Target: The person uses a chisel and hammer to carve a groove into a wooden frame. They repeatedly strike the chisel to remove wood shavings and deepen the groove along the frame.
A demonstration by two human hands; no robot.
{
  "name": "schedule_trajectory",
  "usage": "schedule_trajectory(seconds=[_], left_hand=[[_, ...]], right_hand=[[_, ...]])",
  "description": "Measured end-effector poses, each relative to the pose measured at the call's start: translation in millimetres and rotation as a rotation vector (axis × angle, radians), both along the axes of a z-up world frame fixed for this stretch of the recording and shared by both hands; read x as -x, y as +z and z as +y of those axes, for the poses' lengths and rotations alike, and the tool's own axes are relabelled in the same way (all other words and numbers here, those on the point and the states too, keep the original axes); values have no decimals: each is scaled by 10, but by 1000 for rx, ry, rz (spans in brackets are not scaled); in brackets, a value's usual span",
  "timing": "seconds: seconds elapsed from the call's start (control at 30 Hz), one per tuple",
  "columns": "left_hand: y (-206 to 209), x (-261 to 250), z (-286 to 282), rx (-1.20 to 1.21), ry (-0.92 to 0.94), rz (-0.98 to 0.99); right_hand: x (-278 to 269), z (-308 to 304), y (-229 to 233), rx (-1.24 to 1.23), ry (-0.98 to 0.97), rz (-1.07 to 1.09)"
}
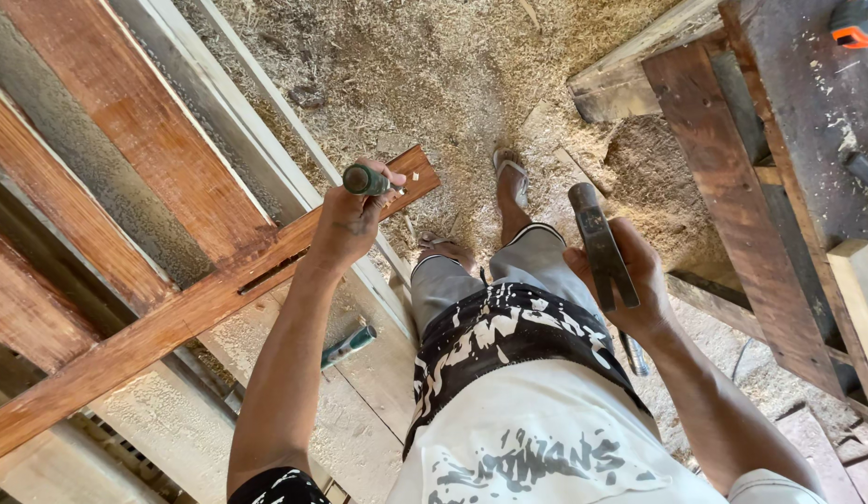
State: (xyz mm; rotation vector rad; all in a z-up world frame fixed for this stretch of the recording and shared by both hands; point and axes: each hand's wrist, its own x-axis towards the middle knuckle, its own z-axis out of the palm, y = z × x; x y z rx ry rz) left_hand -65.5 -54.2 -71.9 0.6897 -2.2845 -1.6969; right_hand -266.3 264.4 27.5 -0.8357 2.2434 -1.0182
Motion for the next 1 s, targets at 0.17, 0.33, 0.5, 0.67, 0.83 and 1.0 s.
schedule_trajectory(seconds=[0.17, 0.33, 0.5, 0.67, 0.83, 1.0], left_hand=[[4, 8, 6, 55, -4, 45], [23, 25, -9, 55, -19, -20], [101, 18, -5, 97, -44, -38], [156, 38, 5, 128, -85, -76], [102, 85, 4, 181, -146, -65], [113, -10, 12, 188, -152, -113]], right_hand=[[3, -60, 57, -18, 10, 16], [-16, -73, 46, -11, 25, 18], [-34, 8, -2, -1, 23, 10], [-22, -137, 38, 40, 93, 32], [136, -458, 276, 245, 340, 133], [111, -921, 589, 568, 592, 392]])
